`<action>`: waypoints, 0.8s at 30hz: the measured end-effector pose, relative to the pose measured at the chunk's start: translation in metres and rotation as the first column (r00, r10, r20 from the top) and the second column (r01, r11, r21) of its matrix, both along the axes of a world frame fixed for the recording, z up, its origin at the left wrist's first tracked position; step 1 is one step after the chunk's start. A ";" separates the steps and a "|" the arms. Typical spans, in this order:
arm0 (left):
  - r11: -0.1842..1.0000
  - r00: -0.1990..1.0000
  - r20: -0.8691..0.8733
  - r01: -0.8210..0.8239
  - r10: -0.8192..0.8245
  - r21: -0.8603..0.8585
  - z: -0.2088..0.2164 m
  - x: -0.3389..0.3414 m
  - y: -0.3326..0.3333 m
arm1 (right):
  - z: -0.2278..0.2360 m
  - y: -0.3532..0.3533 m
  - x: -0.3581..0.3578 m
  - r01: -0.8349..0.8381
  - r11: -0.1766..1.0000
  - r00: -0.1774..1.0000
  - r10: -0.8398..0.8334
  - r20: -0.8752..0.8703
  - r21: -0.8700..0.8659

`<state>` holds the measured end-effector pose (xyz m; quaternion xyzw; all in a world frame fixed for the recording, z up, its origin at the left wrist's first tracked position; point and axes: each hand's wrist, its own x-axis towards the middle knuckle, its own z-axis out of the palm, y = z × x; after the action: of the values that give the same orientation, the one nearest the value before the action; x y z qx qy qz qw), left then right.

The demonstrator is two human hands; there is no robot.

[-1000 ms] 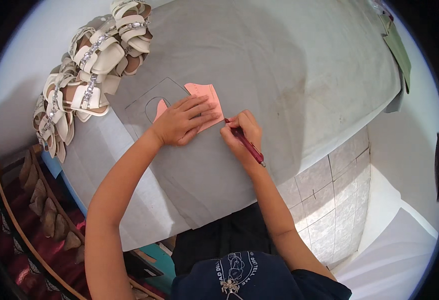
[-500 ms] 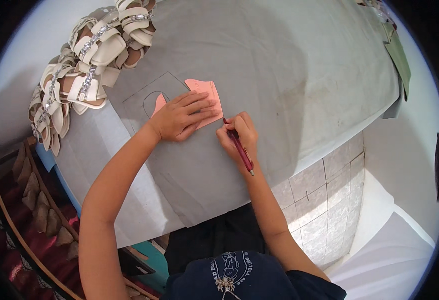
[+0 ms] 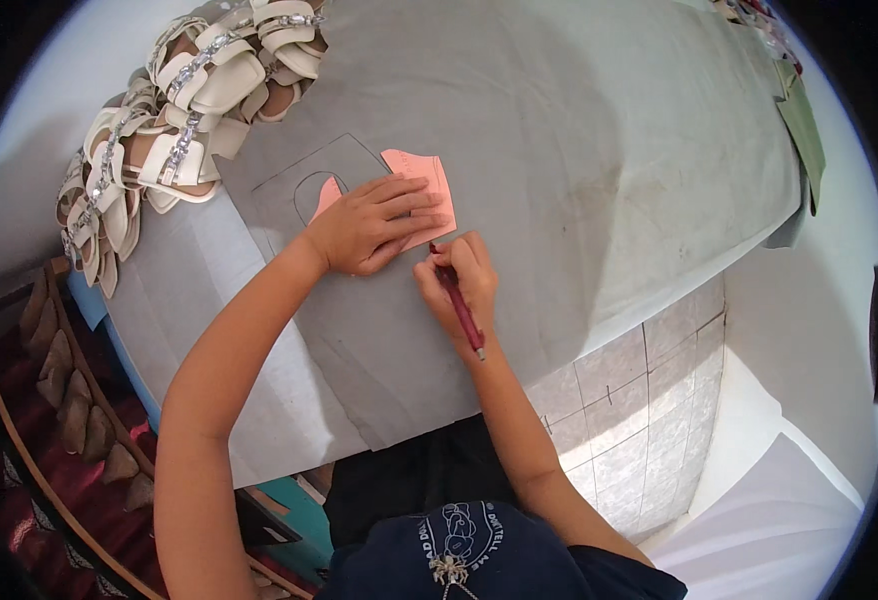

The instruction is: The person places a pink paper template on a large sheet of gray material and traces its outline with a red pen. They reposition the template multiple times to trace additional shapes on the same sheet.

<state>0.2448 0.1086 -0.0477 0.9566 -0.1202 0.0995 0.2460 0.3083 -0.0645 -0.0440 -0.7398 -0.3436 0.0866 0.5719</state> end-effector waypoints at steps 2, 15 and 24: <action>1.000 1.000 0.003 0.007 -0.007 -0.011 0.000 0.001 0.000 | 0.000 -0.001 0.005 0.002 1.000 0.999 -0.002 -0.032 0.024; 0.994 0.988 -0.109 0.105 -0.106 -0.013 0.010 0.003 0.011 | -0.003 0.002 -0.001 0.076 0.997 0.996 -0.076 0.047 0.012; 0.958 0.903 -0.376 0.267 -0.210 0.105 0.045 0.020 0.022 | 0.000 0.008 -0.025 0.028 0.999 0.999 -0.027 0.022 -0.043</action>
<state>0.2652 0.1310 -0.0028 0.9526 -0.1966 -0.1182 0.1996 0.2829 -0.0561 -0.0443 -0.7575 -0.3375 0.0780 0.5533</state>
